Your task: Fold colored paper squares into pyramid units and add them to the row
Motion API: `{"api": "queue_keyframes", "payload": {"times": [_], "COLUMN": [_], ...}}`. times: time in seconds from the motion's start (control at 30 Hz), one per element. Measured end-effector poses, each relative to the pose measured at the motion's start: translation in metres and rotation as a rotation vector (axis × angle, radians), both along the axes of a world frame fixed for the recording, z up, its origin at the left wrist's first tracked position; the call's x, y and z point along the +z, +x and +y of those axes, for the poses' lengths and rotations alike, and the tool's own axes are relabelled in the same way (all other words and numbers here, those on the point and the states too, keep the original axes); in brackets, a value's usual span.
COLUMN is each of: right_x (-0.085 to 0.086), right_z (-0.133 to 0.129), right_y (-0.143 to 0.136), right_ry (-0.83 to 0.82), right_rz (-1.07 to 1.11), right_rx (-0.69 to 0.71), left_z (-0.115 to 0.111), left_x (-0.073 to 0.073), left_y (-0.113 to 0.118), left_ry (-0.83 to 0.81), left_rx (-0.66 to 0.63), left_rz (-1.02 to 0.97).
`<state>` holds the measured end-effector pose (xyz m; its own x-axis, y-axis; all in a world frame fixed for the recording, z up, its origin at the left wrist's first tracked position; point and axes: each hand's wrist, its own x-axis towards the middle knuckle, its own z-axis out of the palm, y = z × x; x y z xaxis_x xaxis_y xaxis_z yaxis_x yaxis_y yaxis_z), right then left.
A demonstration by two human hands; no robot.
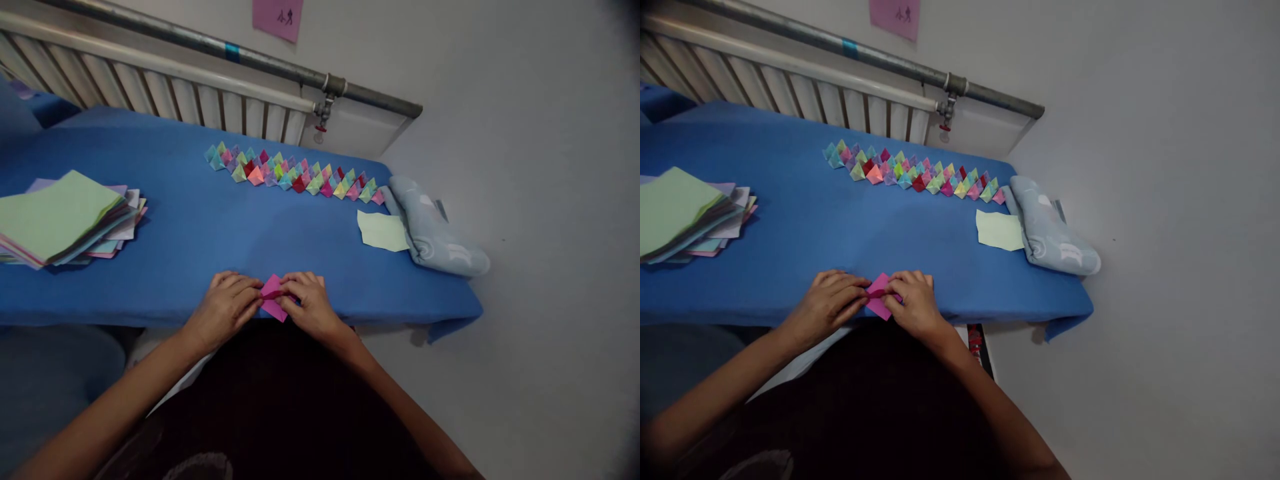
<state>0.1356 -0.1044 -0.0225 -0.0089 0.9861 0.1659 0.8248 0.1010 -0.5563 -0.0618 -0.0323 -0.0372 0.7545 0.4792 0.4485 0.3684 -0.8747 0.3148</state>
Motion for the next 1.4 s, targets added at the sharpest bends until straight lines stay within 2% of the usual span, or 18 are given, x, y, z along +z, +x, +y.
{"api": "queue_keyframes", "payload": {"times": [0.33,0.6,0.93,1.4], "right_x": [0.002,-0.001,0.0,-0.002], "right_z": [0.002,0.005,0.007,0.007], "right_y": [-0.003,-0.005,-0.012,-0.012], "right_ry": [-0.008,0.006,-0.012,0.001], "right_rz": [0.007,0.033,0.044,-0.016], "right_rx": [-0.032,-0.068,-0.142,-0.17], "left_z": [-0.005,-0.007,-0.009,-0.007], "left_x": [0.0,0.003,0.013,0.01], "left_y": [0.003,0.01,0.016,0.016], "left_ry": [-0.191,-0.181,-0.274,-0.308], "left_rx": [0.124,0.219,0.325,0.352], "left_rz": [-0.05,-0.002,0.076,0.081]}}
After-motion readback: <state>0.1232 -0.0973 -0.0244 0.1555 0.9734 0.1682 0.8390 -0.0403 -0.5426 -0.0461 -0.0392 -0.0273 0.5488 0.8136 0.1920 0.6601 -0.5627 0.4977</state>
